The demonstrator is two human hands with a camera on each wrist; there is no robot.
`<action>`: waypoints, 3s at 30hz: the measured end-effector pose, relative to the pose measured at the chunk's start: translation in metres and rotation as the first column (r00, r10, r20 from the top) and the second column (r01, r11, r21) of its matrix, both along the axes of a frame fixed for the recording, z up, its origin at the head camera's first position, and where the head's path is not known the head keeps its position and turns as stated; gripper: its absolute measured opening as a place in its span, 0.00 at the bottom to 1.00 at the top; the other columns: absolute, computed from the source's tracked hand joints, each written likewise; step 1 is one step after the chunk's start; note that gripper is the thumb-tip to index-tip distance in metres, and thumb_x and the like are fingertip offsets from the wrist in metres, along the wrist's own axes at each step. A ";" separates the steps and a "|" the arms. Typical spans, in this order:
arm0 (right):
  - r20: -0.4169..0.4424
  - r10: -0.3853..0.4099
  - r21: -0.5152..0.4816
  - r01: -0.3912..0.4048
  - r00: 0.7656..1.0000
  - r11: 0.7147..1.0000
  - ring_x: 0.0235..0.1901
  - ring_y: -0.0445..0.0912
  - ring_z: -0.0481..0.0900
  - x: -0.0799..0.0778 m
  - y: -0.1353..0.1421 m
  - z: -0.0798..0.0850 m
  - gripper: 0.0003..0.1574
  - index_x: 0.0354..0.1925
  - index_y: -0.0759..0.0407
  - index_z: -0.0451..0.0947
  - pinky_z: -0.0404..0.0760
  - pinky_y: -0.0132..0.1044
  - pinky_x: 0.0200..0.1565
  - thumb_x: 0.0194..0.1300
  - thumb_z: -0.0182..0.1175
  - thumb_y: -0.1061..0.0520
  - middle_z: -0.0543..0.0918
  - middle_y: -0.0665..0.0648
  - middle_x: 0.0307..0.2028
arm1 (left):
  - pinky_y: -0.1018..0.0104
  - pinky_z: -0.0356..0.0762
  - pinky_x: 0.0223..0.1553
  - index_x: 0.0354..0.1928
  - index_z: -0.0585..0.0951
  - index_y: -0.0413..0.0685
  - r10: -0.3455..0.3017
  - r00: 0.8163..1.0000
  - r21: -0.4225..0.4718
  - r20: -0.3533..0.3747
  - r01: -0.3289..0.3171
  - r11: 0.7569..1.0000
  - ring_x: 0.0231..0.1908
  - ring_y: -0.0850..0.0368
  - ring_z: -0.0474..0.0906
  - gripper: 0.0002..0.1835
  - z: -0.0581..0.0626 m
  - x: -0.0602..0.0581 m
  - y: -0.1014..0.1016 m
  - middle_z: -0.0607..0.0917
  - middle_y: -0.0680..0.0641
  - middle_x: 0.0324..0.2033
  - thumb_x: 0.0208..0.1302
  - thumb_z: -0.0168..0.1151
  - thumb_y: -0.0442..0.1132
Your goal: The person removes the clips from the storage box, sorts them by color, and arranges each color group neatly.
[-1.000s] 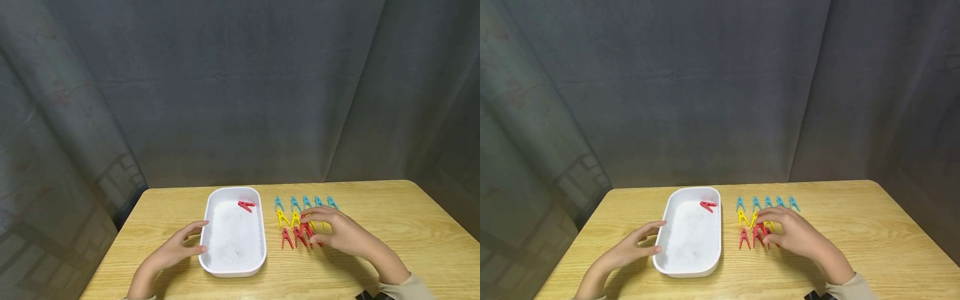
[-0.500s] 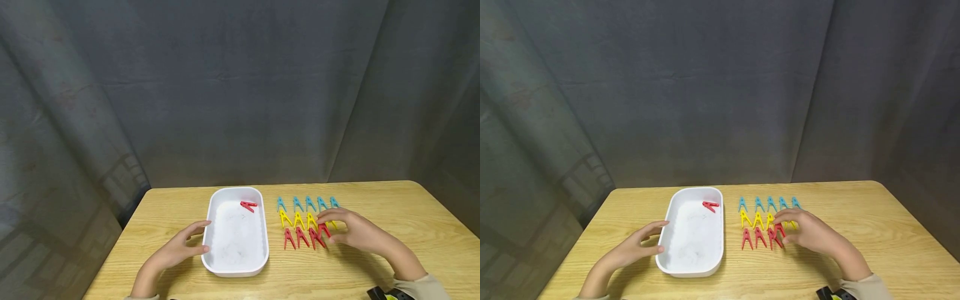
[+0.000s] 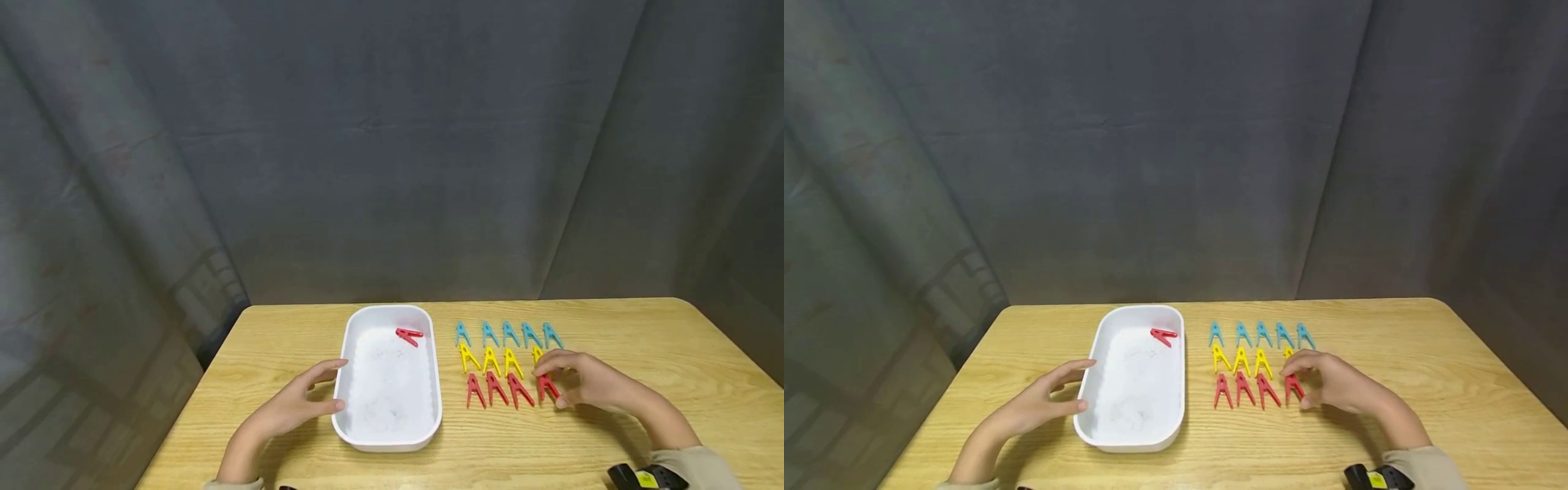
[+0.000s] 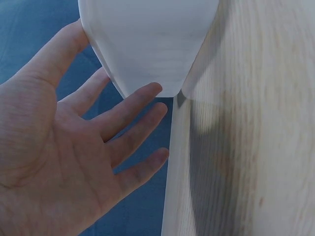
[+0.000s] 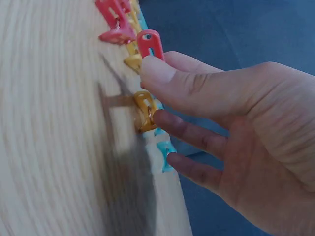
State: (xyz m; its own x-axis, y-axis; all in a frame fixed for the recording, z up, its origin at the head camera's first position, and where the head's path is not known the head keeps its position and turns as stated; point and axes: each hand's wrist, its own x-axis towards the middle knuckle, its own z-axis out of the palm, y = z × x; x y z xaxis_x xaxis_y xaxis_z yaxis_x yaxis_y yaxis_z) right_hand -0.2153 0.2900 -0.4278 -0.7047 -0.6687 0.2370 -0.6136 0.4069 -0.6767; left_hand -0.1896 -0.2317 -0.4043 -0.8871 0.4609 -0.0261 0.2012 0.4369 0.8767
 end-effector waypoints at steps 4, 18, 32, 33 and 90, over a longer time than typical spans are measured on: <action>0.031 0.058 -0.055 -0.056 0.998 0.997 0.50 0.34 0.75 -0.002 0.005 -0.006 0.28 0.52 0.67 0.79 0.82 0.34 0.46 0.53 0.73 0.62 0.78 0.61 0.49 | 0.35 0.67 0.60 0.72 0.65 0.45 -0.011 1.000 0.013 -0.004 0.011 1.000 0.68 0.30 0.58 0.35 0.000 -0.001 0.001 0.65 0.36 0.70 0.66 0.67 0.41; 0.138 -0.004 0.037 -0.001 0.990 0.999 0.51 0.32 0.71 0.001 -0.009 -0.003 0.26 0.51 0.63 0.80 0.79 0.31 0.50 0.54 0.74 0.58 0.76 0.65 0.51 | 0.33 0.65 0.60 0.71 0.66 0.47 0.001 1.000 0.001 -0.019 -0.001 1.000 0.68 0.30 0.59 0.34 0.000 0.000 0.000 0.66 0.36 0.69 0.66 0.67 0.41; 0.248 -0.059 0.045 0.049 0.967 0.998 0.53 0.32 0.72 0.004 -0.013 0.001 0.26 0.52 0.67 0.77 0.80 0.44 0.52 0.55 0.71 0.67 0.73 0.70 0.55 | 0.35 0.68 0.59 0.72 0.66 0.48 0.001 1.000 0.008 -0.002 -0.001 1.000 0.68 0.31 0.59 0.34 -0.001 0.000 0.000 0.65 0.35 0.69 0.66 0.67 0.41; 0.250 -0.056 0.040 0.048 0.967 0.998 0.53 0.32 0.72 0.004 -0.013 0.001 0.26 0.53 0.68 0.77 0.80 0.44 0.53 0.55 0.71 0.68 0.73 0.70 0.55 | 0.35 0.69 0.59 0.72 0.66 0.48 0.001 1.000 0.009 0.000 -0.001 1.000 0.68 0.31 0.59 0.34 -0.001 0.000 0.000 0.65 0.35 0.69 0.66 0.67 0.41; -0.158 -0.062 0.042 0.069 0.986 0.997 0.52 0.50 0.78 -0.057 -0.173 0.058 0.22 0.52 0.48 0.83 0.78 0.52 0.54 0.59 0.71 0.63 0.82 0.47 0.52 | 0.34 0.67 0.60 0.72 0.65 0.49 -0.015 1.000 0.005 0.008 0.015 1.000 0.68 0.31 0.59 0.34 0.002 -0.001 0.004 0.64 0.36 0.70 0.67 0.66 0.41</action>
State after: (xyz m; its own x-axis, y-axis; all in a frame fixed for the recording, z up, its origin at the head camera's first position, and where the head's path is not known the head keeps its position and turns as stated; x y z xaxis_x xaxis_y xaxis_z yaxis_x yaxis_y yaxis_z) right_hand -0.2728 0.1172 -0.3702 -0.7039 -0.6356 0.3170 -0.6815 0.4788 -0.5534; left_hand -0.1905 -0.2279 -0.4026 -0.8797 0.4745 -0.0312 0.2006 0.4298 0.8804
